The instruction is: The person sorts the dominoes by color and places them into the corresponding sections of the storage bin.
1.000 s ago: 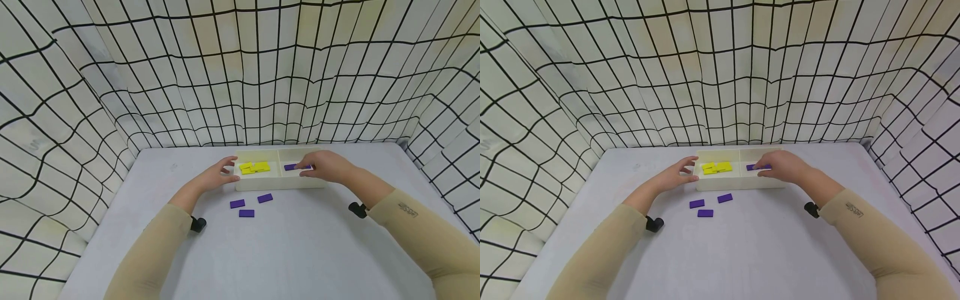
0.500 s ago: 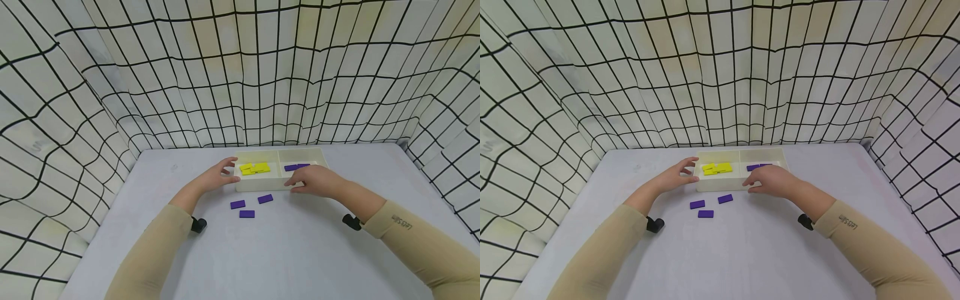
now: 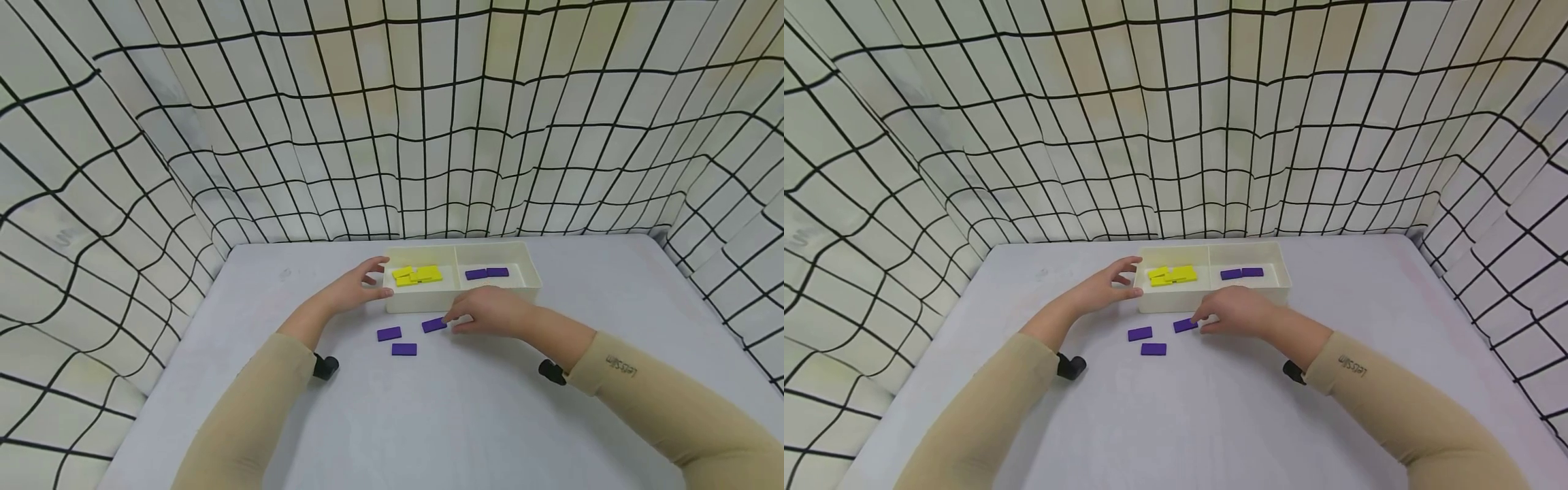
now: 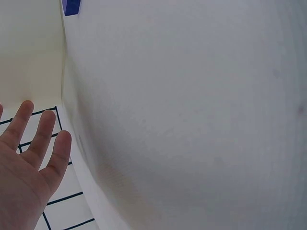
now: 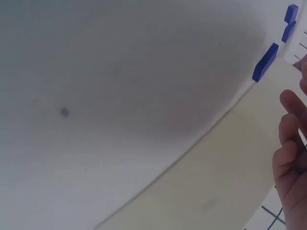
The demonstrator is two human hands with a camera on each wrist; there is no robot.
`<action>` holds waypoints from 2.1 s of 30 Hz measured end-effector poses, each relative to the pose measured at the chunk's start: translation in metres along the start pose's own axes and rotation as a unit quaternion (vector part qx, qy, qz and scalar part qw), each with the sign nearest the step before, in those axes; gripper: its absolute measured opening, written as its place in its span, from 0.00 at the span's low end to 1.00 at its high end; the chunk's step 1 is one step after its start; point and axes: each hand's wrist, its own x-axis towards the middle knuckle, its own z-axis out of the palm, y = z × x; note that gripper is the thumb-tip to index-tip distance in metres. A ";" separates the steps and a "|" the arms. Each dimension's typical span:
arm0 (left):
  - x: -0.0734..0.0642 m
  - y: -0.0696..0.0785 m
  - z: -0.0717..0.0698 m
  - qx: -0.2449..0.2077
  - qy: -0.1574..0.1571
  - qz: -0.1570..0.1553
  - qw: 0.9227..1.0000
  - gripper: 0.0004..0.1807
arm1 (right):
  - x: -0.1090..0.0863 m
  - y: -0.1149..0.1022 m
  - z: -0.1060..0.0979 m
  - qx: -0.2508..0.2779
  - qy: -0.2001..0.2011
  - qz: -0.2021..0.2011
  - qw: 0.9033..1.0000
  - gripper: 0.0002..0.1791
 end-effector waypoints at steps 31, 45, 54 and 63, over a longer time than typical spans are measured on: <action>-0.003 -0.001 0.000 -0.007 0.003 0.012 1.000 0.43 | 0.059 -0.053 0.024 -0.039 -0.065 -0.091 0.993 0.17; -0.001 -0.003 0.000 -0.006 0.003 0.011 1.000 0.45 | 0.063 -0.058 0.028 -0.061 -0.074 -0.095 0.991 0.17; -0.003 -0.001 0.000 -0.007 0.001 0.014 1.000 0.45 | 0.061 -0.058 0.030 -0.052 -0.071 -0.086 0.992 0.16; -0.004 0.001 -0.001 -0.007 0.000 0.013 1.000 0.44 | 0.056 -0.054 0.023 -0.040 -0.055 -0.070 0.995 0.15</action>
